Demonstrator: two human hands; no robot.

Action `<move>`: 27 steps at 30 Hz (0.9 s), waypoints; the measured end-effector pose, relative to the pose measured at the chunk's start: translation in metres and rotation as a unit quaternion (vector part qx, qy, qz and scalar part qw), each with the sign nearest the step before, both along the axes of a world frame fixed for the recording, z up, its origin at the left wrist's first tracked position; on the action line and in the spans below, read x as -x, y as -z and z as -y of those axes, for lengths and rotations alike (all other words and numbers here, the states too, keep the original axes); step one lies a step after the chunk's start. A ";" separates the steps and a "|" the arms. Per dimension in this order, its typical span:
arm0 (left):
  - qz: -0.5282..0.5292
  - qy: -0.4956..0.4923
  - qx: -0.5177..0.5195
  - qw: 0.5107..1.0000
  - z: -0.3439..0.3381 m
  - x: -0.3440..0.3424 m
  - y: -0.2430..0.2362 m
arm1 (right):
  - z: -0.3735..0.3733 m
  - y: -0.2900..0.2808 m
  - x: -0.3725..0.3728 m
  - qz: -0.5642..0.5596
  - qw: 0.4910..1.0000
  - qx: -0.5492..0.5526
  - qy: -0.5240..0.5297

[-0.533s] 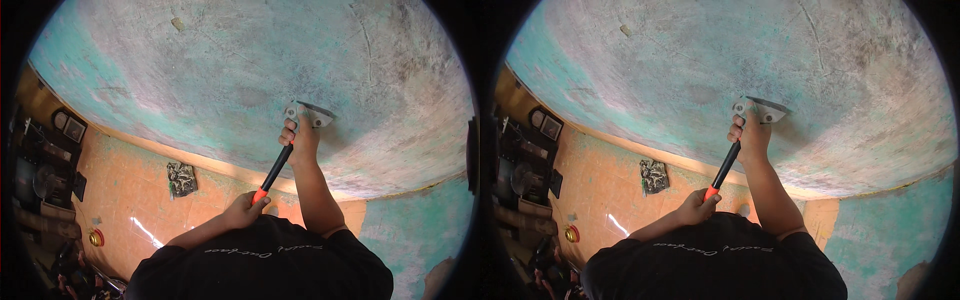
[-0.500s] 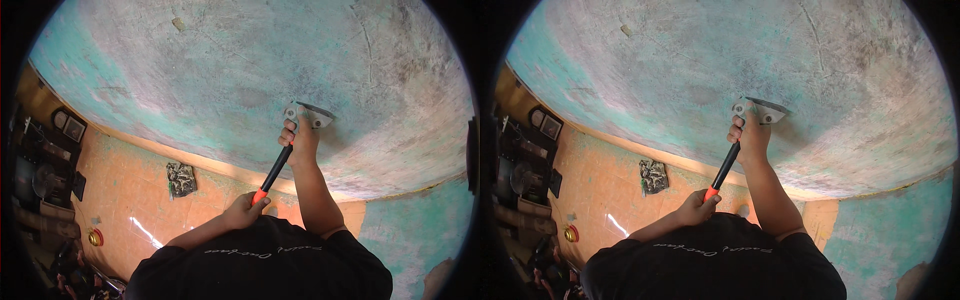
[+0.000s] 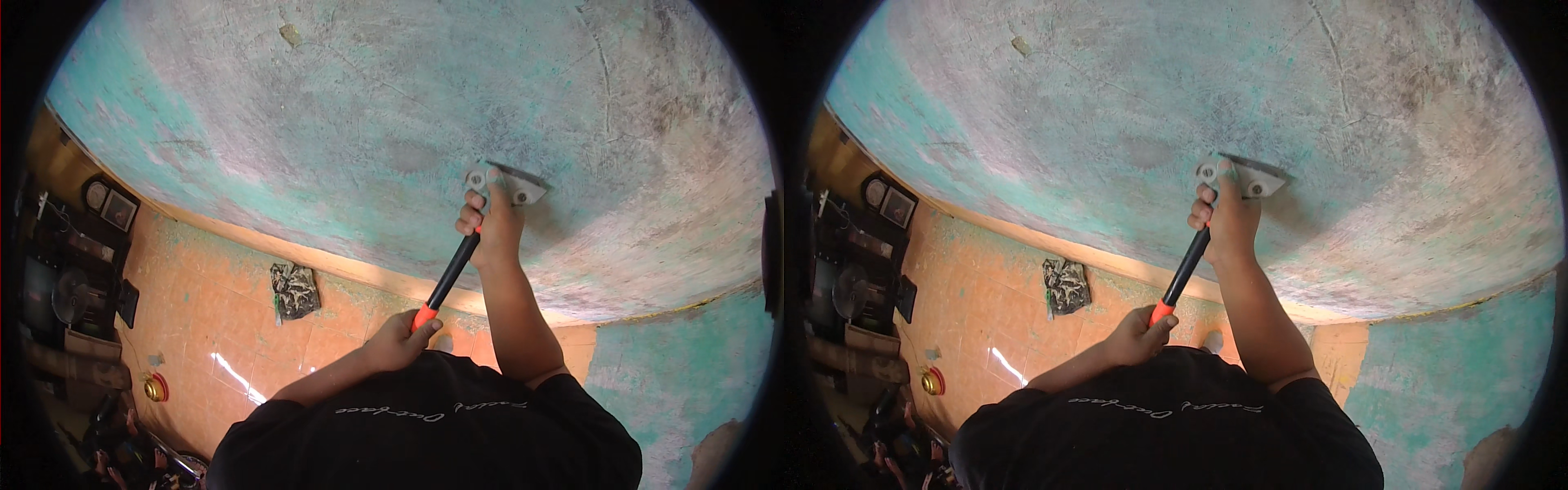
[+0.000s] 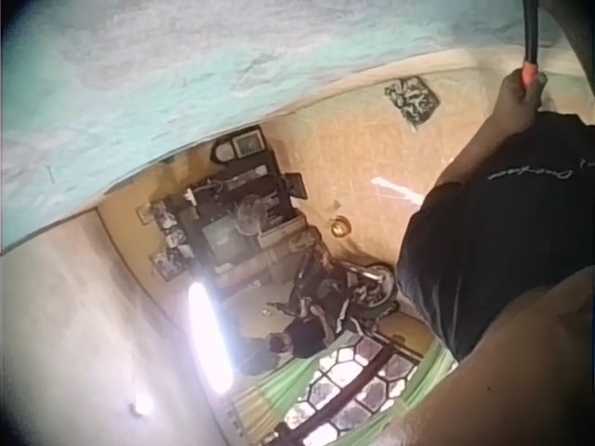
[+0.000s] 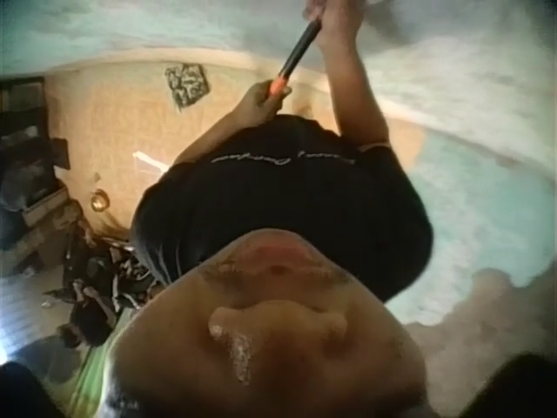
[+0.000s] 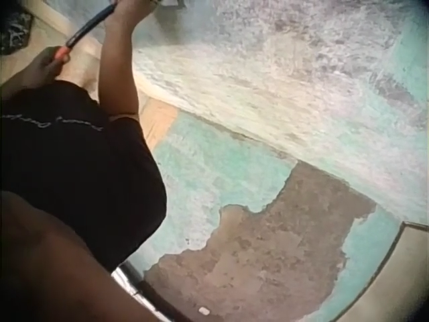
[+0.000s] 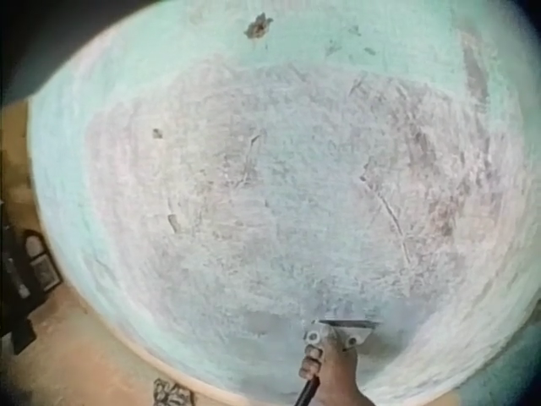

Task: Scraping old paint and plaster from an indoor wall using a hand-held scraper tool.

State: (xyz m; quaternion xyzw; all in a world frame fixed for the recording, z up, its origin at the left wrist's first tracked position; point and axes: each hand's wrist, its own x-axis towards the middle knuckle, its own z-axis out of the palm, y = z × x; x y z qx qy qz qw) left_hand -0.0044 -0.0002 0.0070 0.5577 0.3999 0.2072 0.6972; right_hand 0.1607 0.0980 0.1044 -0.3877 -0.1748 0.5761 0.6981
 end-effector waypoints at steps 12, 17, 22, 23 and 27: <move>0.012 0.007 -0.001 1.000 0.002 0.001 0.004 | 0.003 0.006 0.002 0.011 1.000 0.007 0.000; 0.021 -0.001 -0.008 1.000 -0.002 0.006 -0.001 | -0.001 0.000 0.007 0.014 1.000 -0.015 0.001; 0.009 -0.006 -0.002 1.000 -0.004 0.012 0.001 | -0.004 0.002 0.014 0.020 1.000 0.010 0.002; 0.015 0.001 -0.007 1.000 -0.010 0.013 -0.001 | -0.006 -0.003 0.015 0.019 1.000 -0.007 0.006; 0.030 0.005 -0.010 0.999 -0.006 0.016 0.005 | -0.003 0.006 0.017 0.030 0.999 -0.007 0.015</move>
